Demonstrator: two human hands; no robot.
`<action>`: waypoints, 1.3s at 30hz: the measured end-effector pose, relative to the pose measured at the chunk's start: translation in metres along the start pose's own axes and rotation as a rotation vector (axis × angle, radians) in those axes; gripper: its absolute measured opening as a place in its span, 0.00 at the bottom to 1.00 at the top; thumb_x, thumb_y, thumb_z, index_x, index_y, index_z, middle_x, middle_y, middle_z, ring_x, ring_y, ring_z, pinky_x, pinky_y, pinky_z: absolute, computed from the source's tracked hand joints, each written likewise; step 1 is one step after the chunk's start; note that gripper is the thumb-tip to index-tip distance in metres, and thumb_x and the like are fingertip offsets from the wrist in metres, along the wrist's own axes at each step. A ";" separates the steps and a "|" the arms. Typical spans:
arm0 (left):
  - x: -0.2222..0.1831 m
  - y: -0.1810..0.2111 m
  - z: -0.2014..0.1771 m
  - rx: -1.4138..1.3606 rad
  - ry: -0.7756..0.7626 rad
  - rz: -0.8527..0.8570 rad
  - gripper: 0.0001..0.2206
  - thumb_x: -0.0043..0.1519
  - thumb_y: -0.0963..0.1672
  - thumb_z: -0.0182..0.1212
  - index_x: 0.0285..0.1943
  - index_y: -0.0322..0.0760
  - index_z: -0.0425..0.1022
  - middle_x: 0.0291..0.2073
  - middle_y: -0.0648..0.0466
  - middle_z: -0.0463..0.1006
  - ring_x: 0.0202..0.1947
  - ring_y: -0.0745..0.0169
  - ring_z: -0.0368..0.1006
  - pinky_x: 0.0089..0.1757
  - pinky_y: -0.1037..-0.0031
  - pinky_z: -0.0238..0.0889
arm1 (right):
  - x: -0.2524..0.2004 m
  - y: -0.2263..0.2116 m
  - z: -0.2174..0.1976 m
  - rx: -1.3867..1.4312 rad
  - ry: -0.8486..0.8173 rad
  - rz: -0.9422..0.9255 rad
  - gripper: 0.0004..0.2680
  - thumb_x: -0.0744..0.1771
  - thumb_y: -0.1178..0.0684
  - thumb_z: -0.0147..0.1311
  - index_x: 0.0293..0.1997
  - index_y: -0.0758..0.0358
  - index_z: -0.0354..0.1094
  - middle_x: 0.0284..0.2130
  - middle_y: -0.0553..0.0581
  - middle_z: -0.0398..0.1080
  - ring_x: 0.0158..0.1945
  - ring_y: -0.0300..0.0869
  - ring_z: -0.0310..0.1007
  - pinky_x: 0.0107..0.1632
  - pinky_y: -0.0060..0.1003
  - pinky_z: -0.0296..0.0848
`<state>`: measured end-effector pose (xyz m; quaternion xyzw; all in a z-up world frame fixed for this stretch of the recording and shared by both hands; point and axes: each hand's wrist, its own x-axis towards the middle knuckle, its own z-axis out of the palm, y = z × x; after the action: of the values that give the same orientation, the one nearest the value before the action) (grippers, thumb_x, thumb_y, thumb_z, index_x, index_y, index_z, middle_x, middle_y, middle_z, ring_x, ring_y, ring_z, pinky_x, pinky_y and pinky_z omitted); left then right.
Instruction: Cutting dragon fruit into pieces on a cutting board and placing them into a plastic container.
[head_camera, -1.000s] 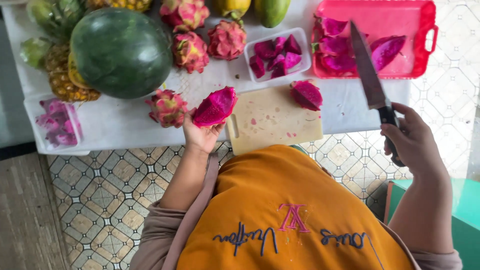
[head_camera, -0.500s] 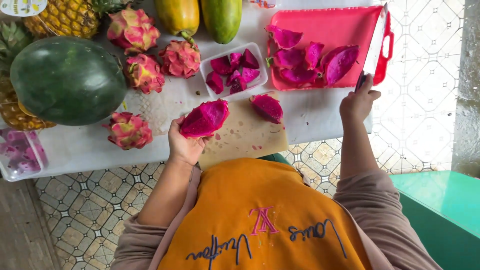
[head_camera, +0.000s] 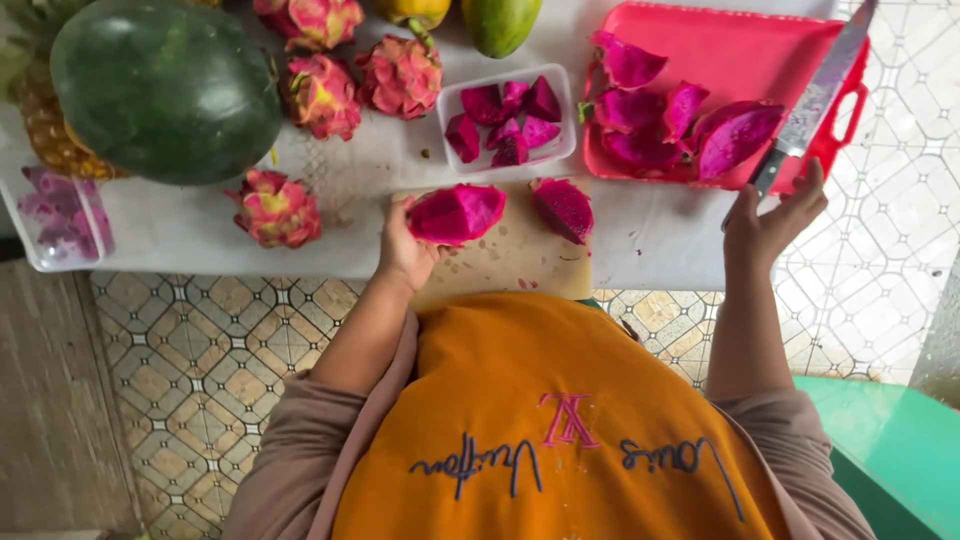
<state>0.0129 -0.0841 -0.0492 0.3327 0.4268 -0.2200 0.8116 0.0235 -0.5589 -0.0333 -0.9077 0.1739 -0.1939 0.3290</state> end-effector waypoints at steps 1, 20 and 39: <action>0.011 -0.009 -0.010 -0.011 0.008 0.005 0.21 0.60 0.56 0.47 0.50 0.44 0.76 0.43 0.48 0.81 0.40 0.47 0.75 0.31 0.60 0.67 | -0.001 -0.014 -0.002 0.004 -0.011 -0.008 0.27 0.64 0.69 0.54 0.71 0.63 0.50 0.51 0.63 0.56 0.49 0.49 0.61 0.55 0.44 0.67; -0.057 0.029 -0.029 1.141 0.420 0.670 0.28 0.68 0.54 0.33 0.60 0.39 0.76 0.52 0.47 0.78 0.54 0.48 0.72 0.49 0.60 0.63 | 0.130 -0.210 0.027 0.630 -0.008 -0.546 0.22 0.61 0.73 0.39 0.63 0.68 0.56 0.46 0.66 0.60 0.47 0.54 0.61 0.48 0.43 0.63; -0.105 0.013 -0.018 0.672 0.532 0.461 0.20 0.66 0.52 0.42 0.60 0.46 0.72 0.55 0.53 0.78 0.44 0.65 0.73 0.34 0.74 0.64 | 0.318 -0.069 0.100 -0.530 -0.568 0.486 0.45 0.71 0.30 0.68 0.78 0.40 0.13 0.76 0.71 0.19 0.77 0.60 0.15 0.74 0.55 0.56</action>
<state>-0.0445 -0.0545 0.0360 0.7069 0.4401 -0.0673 0.5497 0.3578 -0.5971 0.0170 -0.9107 0.3281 0.1967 0.1560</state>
